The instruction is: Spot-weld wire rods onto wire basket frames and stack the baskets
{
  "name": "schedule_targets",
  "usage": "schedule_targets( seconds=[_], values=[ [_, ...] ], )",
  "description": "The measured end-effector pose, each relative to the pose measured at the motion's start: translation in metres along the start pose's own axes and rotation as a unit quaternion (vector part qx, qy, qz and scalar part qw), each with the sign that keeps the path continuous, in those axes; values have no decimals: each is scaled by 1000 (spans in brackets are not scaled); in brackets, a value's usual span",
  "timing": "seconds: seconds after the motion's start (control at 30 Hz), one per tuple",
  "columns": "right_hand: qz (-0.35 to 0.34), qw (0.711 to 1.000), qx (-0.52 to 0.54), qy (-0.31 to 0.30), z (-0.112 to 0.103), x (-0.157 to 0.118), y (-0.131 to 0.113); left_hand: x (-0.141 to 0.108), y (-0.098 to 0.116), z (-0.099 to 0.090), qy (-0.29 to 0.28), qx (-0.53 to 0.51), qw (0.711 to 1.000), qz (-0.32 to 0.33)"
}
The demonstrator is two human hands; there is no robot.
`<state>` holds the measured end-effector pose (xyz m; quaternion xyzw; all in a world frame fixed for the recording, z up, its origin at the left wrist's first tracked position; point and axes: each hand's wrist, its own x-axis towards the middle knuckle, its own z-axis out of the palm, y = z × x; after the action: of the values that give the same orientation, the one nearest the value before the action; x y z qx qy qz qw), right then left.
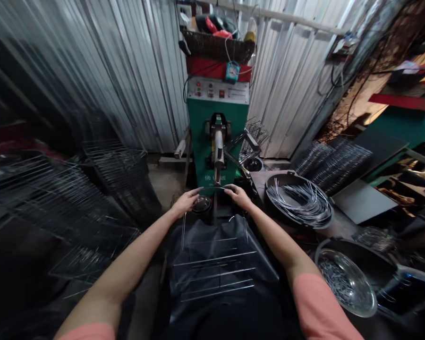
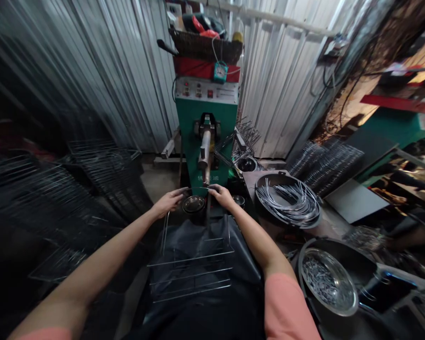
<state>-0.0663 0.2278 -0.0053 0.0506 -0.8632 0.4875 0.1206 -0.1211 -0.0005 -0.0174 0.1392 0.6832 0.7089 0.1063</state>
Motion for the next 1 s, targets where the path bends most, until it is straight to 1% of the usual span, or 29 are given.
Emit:
schedule_targets(
  seconds=[0.07,0.1,0.13,0.2,0.27,0.3,0.37,0.43,0.5,0.6,0.67,0.73,0.8,0.87,0.93,1.0],
  values=[
    [-17,998,-59,-8,0,2,4,5,2,2,-15,53,998,19],
    [-25,994,-106,-19,0,4,4,8,5,3,-26,79,996,33],
    [-32,985,-164,-34,-2,6,2,11,7,4,-25,95,993,61],
    [-38,954,-291,-70,-3,8,-3,17,10,5,-31,117,987,107],
    [-38,910,-400,-104,-3,10,-9,21,9,7,-43,134,981,133],
    [-37,890,-438,-119,-3,10,-11,23,7,7,-47,147,978,143],
    [-39,862,-483,-146,-2,12,-13,28,1,8,-52,183,967,168],
    [-42,845,-505,-170,-2,15,-12,33,-4,8,-57,231,952,193],
    [-44,835,-516,-184,-1,19,-10,38,-8,8,-66,274,937,209],
    [-49,838,-511,-183,0,24,-5,45,-12,7,-77,311,923,213],
    [-51,847,-499,-179,0,28,-2,48,-14,7,-76,320,921,210],
    [-46,849,-494,-181,1,31,1,50,-16,8,-66,317,924,202],
    [-38,843,-500,-192,2,34,3,53,-18,10,-54,311,929,193],
    [-33,835,-512,-202,2,37,5,57,-19,12,-55,324,925,189],
    [-30,826,-525,-206,2,39,7,61,-19,14,-73,373,905,190],
    [-28,816,-538,-209,2,41,9,65,-17,16,-95,446,870,188]
  ],
)
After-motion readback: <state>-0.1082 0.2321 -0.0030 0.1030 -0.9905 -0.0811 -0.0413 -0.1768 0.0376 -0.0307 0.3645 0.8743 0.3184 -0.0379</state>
